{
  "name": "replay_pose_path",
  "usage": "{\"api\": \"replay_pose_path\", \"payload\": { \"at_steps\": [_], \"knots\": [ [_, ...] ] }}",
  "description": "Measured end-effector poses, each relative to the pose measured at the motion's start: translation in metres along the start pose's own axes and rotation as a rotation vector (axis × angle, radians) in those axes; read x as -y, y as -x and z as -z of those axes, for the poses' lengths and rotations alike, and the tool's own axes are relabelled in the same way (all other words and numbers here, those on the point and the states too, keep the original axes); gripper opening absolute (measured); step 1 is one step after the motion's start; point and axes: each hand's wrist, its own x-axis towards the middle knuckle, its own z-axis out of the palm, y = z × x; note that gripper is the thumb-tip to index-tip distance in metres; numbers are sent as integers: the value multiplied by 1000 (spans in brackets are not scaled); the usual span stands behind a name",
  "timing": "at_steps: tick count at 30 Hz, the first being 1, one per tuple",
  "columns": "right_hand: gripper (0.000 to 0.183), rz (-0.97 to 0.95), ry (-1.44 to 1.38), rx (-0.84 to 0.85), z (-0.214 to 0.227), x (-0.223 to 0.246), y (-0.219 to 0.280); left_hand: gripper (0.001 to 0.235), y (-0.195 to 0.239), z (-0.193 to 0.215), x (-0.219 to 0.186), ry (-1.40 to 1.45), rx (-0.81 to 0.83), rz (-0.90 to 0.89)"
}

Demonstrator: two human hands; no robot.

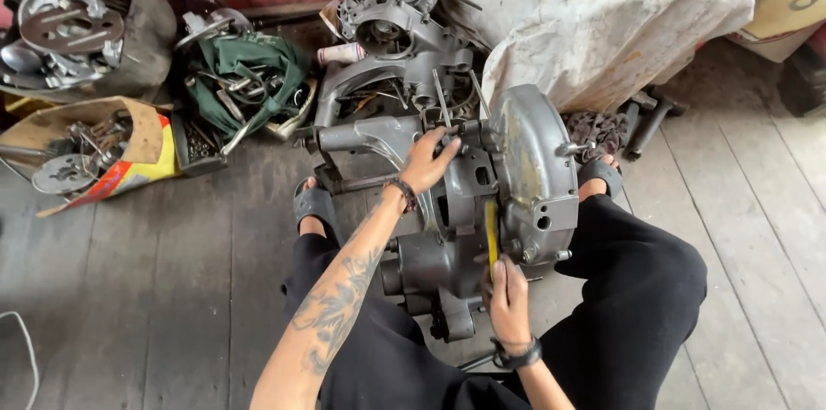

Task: Cleaning or prepping a motorcycle engine casing using a small brush to reach crevices and bolt holes

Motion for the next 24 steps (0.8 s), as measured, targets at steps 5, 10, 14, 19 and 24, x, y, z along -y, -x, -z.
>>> {"api": "replay_pose_path", "payload": {
  "at_steps": [5,10,14,19,24],
  "knots": [
    [26,45,19,54,16,-10,-13,53,4,4,-6,-6,23,4],
    [25,64,28,83,13,-10,-2,52,7,13,-21,6,-30,27],
    [22,46,102,28,19,-19,-14,58,18,33,-56,-231,115,158],
    [28,-35,-52,1,6,-39,21,53,23,38,-60,-411,120,172],
    [31,-185,-282,-40,-5,-15,1,49,26,35,-63,-447,68,165]
  ]
}}
